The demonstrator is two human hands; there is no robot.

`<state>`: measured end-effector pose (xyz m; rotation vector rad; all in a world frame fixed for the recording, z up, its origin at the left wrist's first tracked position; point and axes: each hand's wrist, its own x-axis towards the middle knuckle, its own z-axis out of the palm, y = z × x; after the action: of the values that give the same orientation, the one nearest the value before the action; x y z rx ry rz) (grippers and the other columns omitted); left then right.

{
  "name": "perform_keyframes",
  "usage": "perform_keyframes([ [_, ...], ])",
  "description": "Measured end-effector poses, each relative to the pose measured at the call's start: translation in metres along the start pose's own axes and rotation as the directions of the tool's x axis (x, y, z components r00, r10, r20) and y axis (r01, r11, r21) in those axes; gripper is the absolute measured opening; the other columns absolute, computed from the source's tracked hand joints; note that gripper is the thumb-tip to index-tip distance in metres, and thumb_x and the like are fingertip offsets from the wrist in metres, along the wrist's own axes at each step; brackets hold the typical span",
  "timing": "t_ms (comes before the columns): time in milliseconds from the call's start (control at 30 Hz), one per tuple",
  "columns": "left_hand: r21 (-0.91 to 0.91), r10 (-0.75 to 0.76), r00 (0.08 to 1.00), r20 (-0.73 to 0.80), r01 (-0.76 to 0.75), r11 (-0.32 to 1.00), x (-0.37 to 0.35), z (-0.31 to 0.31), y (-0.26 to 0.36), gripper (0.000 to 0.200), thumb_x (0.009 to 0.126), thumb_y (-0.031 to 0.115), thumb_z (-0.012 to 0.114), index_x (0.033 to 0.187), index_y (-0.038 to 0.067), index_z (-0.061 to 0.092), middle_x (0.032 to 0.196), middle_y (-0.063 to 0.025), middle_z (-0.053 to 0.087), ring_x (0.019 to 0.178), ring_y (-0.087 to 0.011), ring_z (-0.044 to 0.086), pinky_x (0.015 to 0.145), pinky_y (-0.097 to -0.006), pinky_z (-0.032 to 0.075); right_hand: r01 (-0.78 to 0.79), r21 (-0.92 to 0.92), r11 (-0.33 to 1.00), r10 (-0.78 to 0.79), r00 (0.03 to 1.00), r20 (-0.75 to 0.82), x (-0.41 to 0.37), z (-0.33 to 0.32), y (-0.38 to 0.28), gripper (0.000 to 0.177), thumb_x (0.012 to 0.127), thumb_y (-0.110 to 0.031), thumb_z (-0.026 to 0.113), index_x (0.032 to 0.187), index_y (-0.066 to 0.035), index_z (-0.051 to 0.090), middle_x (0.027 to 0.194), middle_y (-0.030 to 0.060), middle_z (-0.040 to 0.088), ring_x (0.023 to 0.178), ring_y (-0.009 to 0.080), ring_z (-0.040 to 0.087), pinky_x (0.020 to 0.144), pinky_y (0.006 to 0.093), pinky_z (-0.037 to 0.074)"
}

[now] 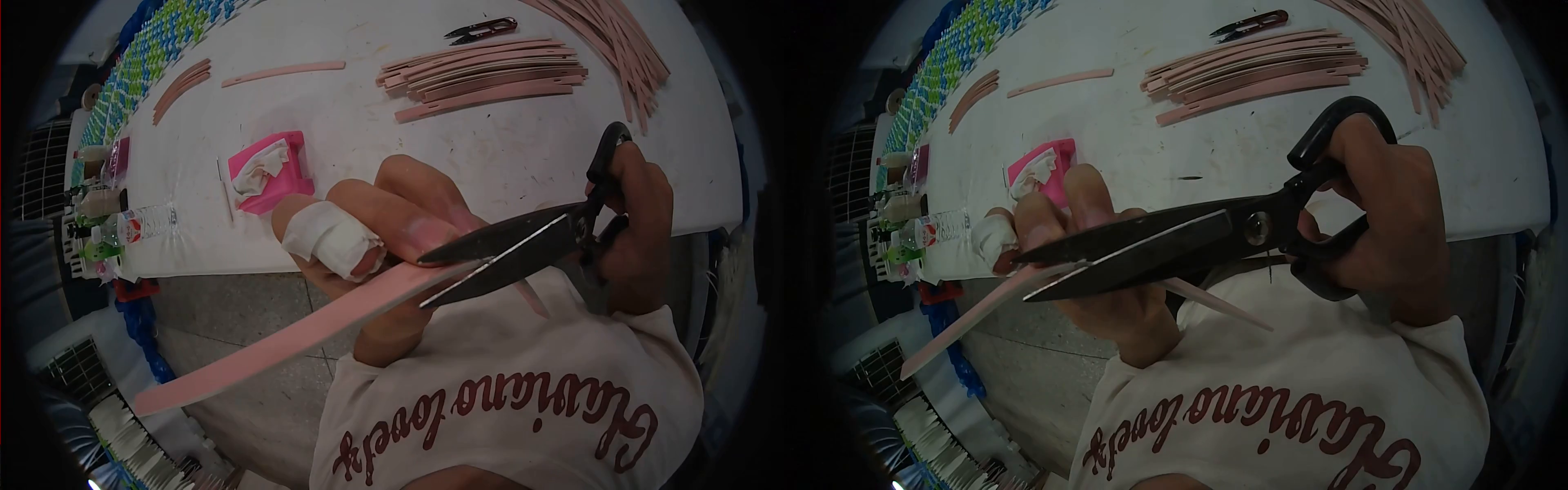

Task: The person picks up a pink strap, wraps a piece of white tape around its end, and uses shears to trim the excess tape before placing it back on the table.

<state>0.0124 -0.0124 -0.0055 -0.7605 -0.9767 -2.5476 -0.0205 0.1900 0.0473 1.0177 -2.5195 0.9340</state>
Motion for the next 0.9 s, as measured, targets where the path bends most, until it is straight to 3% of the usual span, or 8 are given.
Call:
perform_keyframes([
  [267, 0.031, 0.012, 1.000, -0.005, -0.012, 0.999, 0.001, -0.002, 0.002, 0.021, 0.088, 0.021, 0.046, 0.104, 0.009, 0.038, 0.093, -0.0120, 0.042, 0.085, -0.0228, 0.061, 0.077, -0.0373, 0.055, -0.003, 0.003, 1.000, 0.003, 1.000, -0.017, -0.001, 0.001, -0.001, 0.034, 0.051, -0.002, 0.067, 0.077, 0.001, 0.045, 0.059, 0.0061, 0.047, 0.045, 0.0129, 0.050, 0.040, 0.0225, 0.042],
  [367, -0.001, -0.041, 0.998, 0.043, 0.042, 0.999, 0.006, 0.000, 0.004, 0.021, 0.088, 0.018, 0.047, 0.105, 0.011, 0.038, 0.095, -0.0094, 0.044, 0.089, -0.0201, 0.057, 0.077, -0.0386, 0.055, 0.023, -0.024, 0.999, -0.024, 0.998, -0.063, -0.002, 0.003, -0.001, 0.035, 0.050, -0.002, 0.067, 0.077, 0.001, 0.045, 0.059, 0.0060, 0.048, 0.045, 0.0130, 0.051, 0.040, 0.0224, 0.042],
  [433, 0.045, 0.060, 0.989, 0.133, -0.067, 0.997, 0.013, 0.003, 0.002, 0.022, 0.086, 0.014, 0.050, 0.105, 0.012, 0.039, 0.099, -0.0048, 0.045, 0.091, -0.0182, 0.050, 0.077, -0.0393, 0.055, 0.020, -0.049, 0.999, -0.024, 0.997, -0.067, -0.003, 0.004, -0.001, 0.035, 0.050, -0.002, 0.067, 0.077, 0.001, 0.046, 0.059, 0.0060, 0.048, 0.045, 0.0130, 0.051, 0.040, 0.0223, 0.041],
  [533, 0.048, 0.037, 0.990, 0.134, -0.044, 0.998, 0.012, 0.004, 0.004, 0.024, 0.085, 0.011, 0.052, 0.105, 0.012, 0.039, 0.101, -0.0011, 0.046, 0.089, -0.0181, 0.045, 0.077, -0.0397, 0.055, 0.012, -0.081, 0.997, -0.017, 0.997, -0.069, -0.003, 0.003, -0.002, 0.035, 0.050, -0.002, 0.067, 0.078, 0.001, 0.046, 0.059, 0.0058, 0.048, 0.045, 0.0129, 0.051, 0.040, 0.0220, 0.041],
  [900, 0.012, 0.042, 0.994, 0.102, -0.043, 0.999, 0.011, 0.004, 0.002, 0.024, 0.085, 0.012, 0.051, 0.105, 0.009, 0.038, 0.100, -0.0031, 0.045, 0.089, -0.0189, 0.046, 0.079, -0.0413, 0.054, -0.003, -0.049, 0.999, -0.003, 0.995, -0.104, -0.005, 0.008, -0.001, 0.034, 0.049, -0.001, 0.067, 0.076, 0.001, 0.046, 0.058, 0.0057, 0.048, 0.045, 0.0129, 0.051, 0.039, 0.0220, 0.041],
])
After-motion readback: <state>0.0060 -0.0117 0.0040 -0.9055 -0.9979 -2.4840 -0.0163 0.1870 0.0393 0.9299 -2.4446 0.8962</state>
